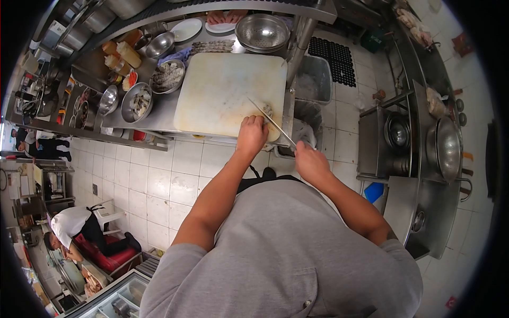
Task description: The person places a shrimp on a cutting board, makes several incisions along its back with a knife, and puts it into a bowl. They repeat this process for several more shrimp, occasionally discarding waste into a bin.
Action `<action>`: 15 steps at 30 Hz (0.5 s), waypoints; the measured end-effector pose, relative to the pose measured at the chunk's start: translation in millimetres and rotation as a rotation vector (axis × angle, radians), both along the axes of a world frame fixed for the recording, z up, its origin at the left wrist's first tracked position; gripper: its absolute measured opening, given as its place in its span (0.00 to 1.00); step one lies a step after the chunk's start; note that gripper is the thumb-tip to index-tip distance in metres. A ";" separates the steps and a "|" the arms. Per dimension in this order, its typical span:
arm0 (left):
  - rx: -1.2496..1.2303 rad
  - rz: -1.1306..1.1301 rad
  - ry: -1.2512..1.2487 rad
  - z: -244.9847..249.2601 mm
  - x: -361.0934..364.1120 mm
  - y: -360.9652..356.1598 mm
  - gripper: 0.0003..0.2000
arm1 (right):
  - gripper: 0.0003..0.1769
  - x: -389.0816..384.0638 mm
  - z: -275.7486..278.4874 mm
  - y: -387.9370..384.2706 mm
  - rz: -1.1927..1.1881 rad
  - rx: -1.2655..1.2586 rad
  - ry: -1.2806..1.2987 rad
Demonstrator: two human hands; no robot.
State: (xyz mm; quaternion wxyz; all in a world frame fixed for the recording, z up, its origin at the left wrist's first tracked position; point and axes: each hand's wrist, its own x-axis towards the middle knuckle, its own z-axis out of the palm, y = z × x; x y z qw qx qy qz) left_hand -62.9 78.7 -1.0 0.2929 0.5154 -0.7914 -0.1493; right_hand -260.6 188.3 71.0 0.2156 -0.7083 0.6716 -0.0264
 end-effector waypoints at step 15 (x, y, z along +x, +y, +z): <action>-0.013 -0.009 -0.036 -5.2 -1.9 -8.5 0.09 | 0.08 2.9 -4.2 4.4 0.011 0.043 0.042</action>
